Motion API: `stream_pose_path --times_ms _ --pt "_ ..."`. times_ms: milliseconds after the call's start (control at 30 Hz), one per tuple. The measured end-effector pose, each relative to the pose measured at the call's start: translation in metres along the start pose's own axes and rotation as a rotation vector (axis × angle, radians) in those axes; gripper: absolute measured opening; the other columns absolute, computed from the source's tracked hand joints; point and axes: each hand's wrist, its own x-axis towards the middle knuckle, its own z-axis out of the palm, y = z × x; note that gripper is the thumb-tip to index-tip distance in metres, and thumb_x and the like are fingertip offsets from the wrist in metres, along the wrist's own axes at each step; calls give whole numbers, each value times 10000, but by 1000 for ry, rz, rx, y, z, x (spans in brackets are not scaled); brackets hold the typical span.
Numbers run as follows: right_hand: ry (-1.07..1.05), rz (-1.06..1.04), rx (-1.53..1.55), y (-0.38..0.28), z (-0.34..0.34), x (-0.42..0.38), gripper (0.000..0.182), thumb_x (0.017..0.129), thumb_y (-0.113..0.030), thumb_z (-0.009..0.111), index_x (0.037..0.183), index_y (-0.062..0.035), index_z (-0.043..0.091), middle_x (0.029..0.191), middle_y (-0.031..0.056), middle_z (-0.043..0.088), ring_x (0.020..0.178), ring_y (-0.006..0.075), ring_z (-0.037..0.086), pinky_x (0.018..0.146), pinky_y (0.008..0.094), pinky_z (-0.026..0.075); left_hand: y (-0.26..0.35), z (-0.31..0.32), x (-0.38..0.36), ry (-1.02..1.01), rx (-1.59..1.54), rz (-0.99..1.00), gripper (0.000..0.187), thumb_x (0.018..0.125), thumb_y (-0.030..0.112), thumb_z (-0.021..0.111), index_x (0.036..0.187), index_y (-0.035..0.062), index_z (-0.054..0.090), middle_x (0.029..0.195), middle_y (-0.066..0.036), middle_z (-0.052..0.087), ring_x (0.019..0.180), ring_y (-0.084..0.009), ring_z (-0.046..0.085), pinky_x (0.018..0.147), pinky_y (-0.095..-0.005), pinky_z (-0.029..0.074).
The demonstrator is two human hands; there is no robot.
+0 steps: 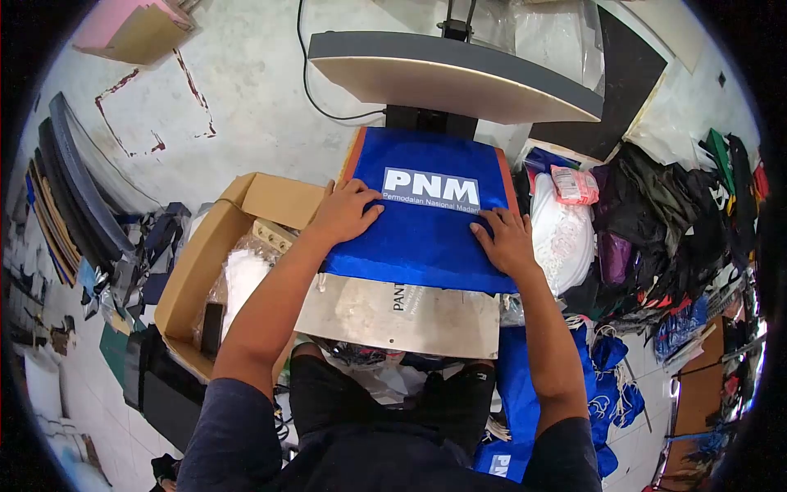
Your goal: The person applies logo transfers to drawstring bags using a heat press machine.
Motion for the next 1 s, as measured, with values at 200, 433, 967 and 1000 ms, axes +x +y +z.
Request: stream_pose_path --times_ms 200,433,967,1000 --pt "20 -9 5 2 1 -1 486 926 -512 543 1240 -151 632 1319 163 558 1260 377 490 1113 608 235 -3 -1 -2 9 -35 28 324 910 364 603 1150 166 696 1191 -103 592 1164 -304 538 1053 -564 327" --pt "61 -17 60 2 -3 -5 462 933 -467 559 1246 -133 624 1291 152 577 1237 357 513 1101 606 252 -8 2 -6 35 -61 41 334 915 347 599 1172 158 697 1187 -115 606 1163 -301 540 1050 -504 334" --pt "326 229 538 9 27 -261 140 967 -88 553 887 8 614 743 48 563 650 151 497 595 293 424 -202 21 -249 541 -367 -755 203 912 186 625 1034 38 689 868 -97 693 808 -213 666 724 -318 514" --pt "232 290 564 -1 39 -289 161 966 -105 559 869 12 614 732 59 562 645 161 500 594 310 426 -216 38 -282 501 -343 -797 222 904 208 634 1038 41 691 875 -109 699 818 -220 674 738 -325 520"
